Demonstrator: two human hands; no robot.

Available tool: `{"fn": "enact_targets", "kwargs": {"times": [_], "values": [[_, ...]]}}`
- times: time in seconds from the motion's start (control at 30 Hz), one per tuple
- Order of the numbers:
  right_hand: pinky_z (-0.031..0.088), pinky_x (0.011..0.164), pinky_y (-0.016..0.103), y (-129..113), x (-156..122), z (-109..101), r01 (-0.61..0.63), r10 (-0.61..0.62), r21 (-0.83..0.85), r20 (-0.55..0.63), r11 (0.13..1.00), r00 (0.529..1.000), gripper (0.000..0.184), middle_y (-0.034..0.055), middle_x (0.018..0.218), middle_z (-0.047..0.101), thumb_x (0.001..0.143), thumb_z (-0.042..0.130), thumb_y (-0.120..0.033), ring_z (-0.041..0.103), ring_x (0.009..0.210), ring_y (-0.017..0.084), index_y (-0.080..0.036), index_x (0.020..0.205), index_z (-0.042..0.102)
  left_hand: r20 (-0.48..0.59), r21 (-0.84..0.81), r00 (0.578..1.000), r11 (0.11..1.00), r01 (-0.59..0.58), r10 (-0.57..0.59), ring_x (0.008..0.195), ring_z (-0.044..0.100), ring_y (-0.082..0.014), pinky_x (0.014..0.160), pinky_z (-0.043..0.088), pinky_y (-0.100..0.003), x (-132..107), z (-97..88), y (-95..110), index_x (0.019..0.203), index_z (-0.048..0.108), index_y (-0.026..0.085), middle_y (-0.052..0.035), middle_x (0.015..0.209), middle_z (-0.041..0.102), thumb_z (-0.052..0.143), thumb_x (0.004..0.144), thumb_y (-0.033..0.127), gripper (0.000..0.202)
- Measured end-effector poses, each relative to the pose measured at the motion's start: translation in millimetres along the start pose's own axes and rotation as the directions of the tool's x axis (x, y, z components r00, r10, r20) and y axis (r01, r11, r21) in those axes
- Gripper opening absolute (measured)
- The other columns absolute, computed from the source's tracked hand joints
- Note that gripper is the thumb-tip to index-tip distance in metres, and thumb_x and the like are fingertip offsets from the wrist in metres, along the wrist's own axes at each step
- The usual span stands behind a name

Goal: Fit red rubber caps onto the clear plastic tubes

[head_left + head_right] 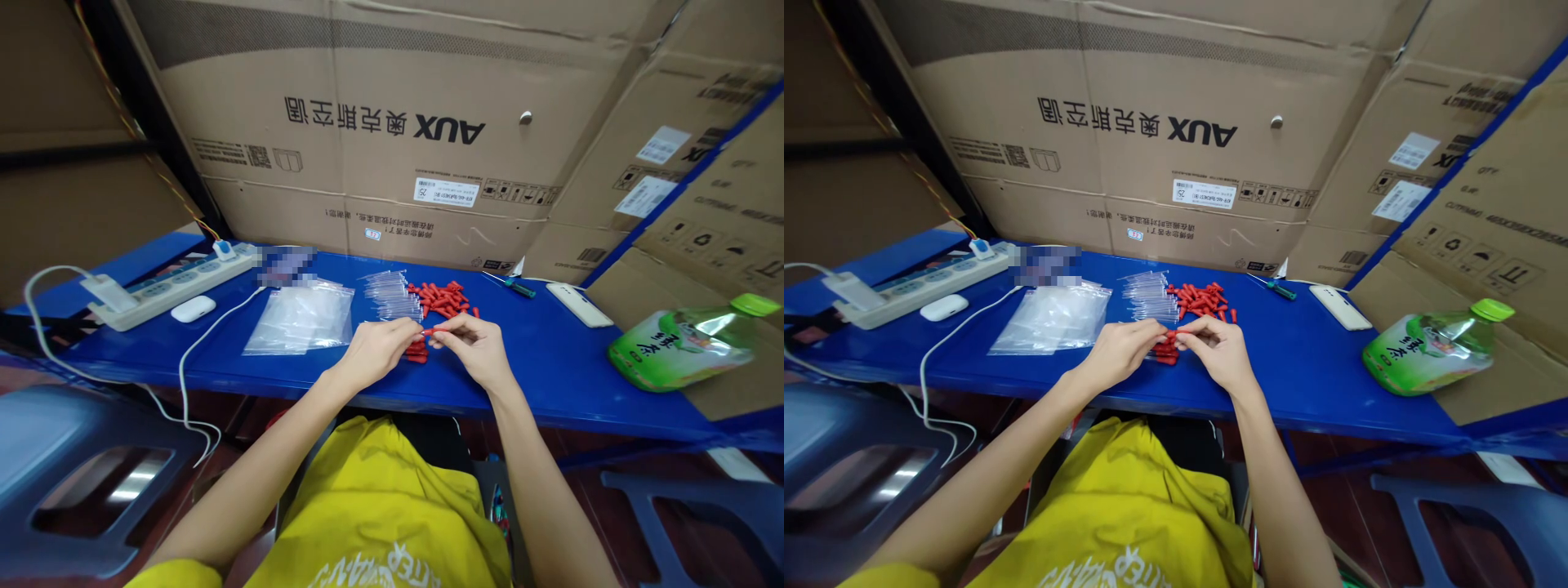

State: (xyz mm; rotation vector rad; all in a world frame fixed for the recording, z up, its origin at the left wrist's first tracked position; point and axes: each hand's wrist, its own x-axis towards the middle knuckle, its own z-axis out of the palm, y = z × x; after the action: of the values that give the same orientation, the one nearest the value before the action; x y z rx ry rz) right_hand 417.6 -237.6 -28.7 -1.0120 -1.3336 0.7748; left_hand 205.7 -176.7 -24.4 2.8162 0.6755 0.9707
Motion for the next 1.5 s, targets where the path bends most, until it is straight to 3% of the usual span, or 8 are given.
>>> {"fn": "enact_targets", "kwargs": {"times": [0.9,1.3,1.5], "values": [[0.067,0.07,0.035,-5.7,-1.7,4.7,0.007,-0.008,-0.018,-0.012,1.0,1.0,0.027,0.0035,0.074,0.08,0.081,0.088,-0.046,0.079,0.067,0.021,-0.021,0.085,0.078,0.003,-0.029,1.0,1.0,-0.009,0.009,0.074,0.069,-0.0133,0.061,0.038,-0.023,0.3,0.2,1.7,0.103,0.067,0.019,-0.0028,0.09,0.074,0.035,0.114,0.034,0.036],[0.066,0.071,0.034,-9.5,-0.5,6.8,0.019,-0.019,-0.002,-0.027,1.0,0.999,0.027,0.0014,0.076,0.079,0.083,0.087,-0.044,0.077,0.067,0.02,-0.023,0.095,0.074,-0.057,-0.1,0.997,0.994,0.039,-0.044,0.089,0.071,-0.0153,0.074,0.046,-0.024,1.4,0.0,2.0,0.112,0.068,0.02,-0.0048,0.101,0.074,0.039,0.113,0.035,0.033],[0.067,0.073,0.036,-6.5,1.6,1.0,-0.026,0.025,-0.022,-0.034,0.999,0.999,0.031,0.0022,0.079,0.08,0.079,0.088,-0.046,0.077,0.069,0.021,-0.022,0.097,0.078,-0.064,-0.067,0.995,0.995,0.069,-0.073,0.091,0.071,-0.0153,0.073,0.046,-0.023,0.6,-0.3,0.6,0.115,0.068,0.022,-0.003,0.104,0.073,0.044,0.112,0.041,0.031]]}}
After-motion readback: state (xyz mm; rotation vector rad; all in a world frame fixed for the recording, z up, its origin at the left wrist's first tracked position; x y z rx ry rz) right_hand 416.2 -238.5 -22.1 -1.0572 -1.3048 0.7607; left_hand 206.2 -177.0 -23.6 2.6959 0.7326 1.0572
